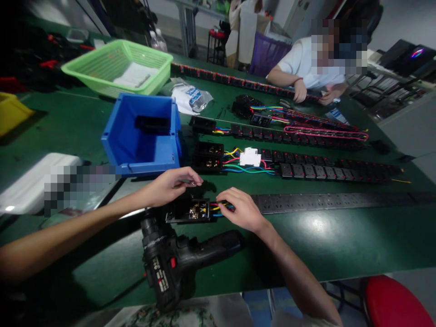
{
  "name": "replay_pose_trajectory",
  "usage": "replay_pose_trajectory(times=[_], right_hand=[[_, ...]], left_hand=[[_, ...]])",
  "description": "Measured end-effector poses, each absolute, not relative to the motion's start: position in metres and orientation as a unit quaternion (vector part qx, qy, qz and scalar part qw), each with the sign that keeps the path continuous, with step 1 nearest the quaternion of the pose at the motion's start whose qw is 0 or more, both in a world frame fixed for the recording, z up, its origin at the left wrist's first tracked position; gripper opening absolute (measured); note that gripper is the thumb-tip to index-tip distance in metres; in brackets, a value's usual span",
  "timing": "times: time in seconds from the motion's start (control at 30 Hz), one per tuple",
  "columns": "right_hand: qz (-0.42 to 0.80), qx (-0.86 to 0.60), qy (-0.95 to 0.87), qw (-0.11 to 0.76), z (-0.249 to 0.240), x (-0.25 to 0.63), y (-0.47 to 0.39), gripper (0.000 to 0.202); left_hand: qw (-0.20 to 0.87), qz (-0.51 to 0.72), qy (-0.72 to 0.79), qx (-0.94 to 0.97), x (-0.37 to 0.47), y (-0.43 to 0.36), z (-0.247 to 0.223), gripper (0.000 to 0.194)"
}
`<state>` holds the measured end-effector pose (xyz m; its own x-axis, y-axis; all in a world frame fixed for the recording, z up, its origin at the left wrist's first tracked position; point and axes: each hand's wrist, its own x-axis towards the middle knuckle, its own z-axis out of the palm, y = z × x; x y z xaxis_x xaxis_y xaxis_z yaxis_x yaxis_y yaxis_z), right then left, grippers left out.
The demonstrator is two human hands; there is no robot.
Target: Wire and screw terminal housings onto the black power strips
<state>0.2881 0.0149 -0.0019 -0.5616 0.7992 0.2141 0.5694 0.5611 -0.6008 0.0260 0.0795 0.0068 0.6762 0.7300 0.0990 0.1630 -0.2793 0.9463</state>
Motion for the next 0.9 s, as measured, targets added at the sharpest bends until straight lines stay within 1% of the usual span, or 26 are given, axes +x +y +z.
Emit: replay_pose_trajectory(times=[0.1,0.27,0.43,0.57,0.63,0.8,0.9], right_hand=[[0.235,-0.403,-0.853,0.232,-0.002,0.288,0.016,0.014],[0.220,-0.409,-0.858,0.219,-0.004,0.288,0.015,0.016],[0.207,-0.413,-0.860,0.216,-0.006,0.287,0.015,0.015],[0.217,-0.412,-0.854,0.231,-0.006,0.286,0.016,0.014],[0.217,-0.418,-0.845,0.254,-0.005,0.285,0.015,0.015],[0.183,-0.421,-0.809,0.366,0.007,0.270,0.004,0.027],[0.169,-0.390,-0.823,0.376,0.014,0.258,-0.005,0.034]], left_hand=[[0.587,0.303,0.291,0.692,0.030,0.076,0.013,0.026],[0.634,0.319,0.286,0.644,0.036,0.068,0.020,0.015],[0.679,0.326,0.268,0.600,0.038,0.061,0.020,0.020],[0.705,0.334,0.258,0.570,0.039,0.060,0.020,0.025],[0.712,0.338,0.253,0.561,0.039,0.058,0.020,0.027],[0.739,0.326,0.236,0.540,0.042,0.046,0.024,0.033],[0.757,0.313,0.224,0.528,0.045,0.036,0.027,0.041]])
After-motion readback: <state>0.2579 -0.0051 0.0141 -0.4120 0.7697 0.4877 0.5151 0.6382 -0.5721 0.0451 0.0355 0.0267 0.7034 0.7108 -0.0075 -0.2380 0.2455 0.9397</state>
